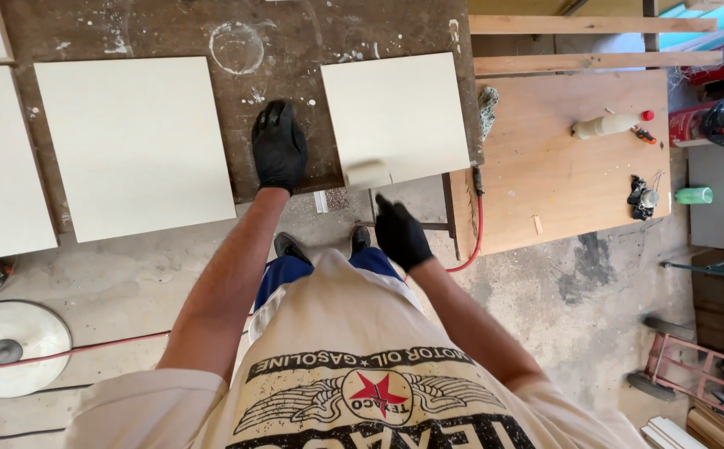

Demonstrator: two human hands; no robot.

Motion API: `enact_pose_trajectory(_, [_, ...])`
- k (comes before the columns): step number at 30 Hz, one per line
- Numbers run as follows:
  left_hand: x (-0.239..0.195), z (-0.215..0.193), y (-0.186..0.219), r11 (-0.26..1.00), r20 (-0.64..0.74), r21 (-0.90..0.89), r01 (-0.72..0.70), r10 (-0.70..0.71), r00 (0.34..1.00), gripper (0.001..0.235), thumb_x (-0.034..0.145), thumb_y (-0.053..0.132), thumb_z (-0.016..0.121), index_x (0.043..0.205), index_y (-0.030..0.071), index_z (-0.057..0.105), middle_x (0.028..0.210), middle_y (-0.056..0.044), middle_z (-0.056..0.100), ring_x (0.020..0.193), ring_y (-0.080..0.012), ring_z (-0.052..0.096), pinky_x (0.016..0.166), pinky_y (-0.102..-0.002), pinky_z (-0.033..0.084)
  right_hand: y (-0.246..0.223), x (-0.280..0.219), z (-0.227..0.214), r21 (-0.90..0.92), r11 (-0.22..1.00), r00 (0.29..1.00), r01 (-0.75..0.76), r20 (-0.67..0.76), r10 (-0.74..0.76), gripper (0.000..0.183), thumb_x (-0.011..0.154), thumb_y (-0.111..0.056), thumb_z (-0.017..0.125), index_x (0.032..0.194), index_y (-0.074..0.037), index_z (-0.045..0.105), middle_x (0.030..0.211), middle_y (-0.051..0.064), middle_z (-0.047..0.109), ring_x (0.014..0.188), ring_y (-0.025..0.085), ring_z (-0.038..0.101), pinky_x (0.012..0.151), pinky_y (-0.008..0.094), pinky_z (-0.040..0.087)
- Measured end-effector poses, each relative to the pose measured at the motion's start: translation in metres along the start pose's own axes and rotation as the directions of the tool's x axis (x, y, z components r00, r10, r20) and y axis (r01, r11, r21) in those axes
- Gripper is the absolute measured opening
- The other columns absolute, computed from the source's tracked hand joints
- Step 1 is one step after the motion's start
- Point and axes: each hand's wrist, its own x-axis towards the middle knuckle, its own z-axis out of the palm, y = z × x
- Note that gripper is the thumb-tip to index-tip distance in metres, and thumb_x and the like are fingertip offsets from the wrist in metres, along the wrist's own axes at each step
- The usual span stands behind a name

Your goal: Applying paint or primer to small wooden panels using a hand-held roller on a workbench.

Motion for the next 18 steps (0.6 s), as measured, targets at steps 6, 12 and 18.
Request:
enact_pose_trajectory(6, [0.000,0.008,-0.009,1.000,-0.005,0.004,-0.024,0.024,1.000,0.051,0.102,0.027,0.052,0.150,0.010,0.055,0.142,-0.022,0.062,0.133,-0.0418,0.056,0.119,-0.050,0.034,0.069,0.158,0.054,-0.110,0.993,0.999,-0.042,0.003,0.042,0.027,0.098,-0.011,0.056,0.119,-0.006,0.072,0.106,0.011,0.074,0.093,0.023,0.070,0.089,0.034,0.055])
enact_pose_trajectory(12, [0.000,0.020,-0.012,0.999,-0.018,0.007,-0.032,0.032,0.999,0.050,0.099,0.025,0.056,0.147,0.011,0.057,0.141,-0.021,0.062,0.132,-0.0409,0.057,0.118,-0.050,0.036,0.080,0.156,0.093,0.141,0.956,0.964,-0.256,0.114,0.241,0.038,0.100,-0.011,0.050,0.134,0.000,0.063,0.130,0.015,0.067,0.112,0.029,0.067,0.101,0.037,0.053])
enact_pose_trajectory(18, [0.000,0.018,-0.012,0.999,0.018,-0.041,0.006,-0.005,1.000,0.053,0.104,0.030,0.052,0.154,0.014,0.051,0.149,-0.021,0.057,0.139,-0.0416,0.050,0.121,-0.052,0.030,-0.007,0.020,-0.024,-0.072,0.996,0.988,-0.052,0.144,0.062,0.029,0.097,-0.011,0.057,0.121,-0.002,0.072,0.109,0.015,0.069,0.105,0.032,0.066,0.081,0.036,0.057])
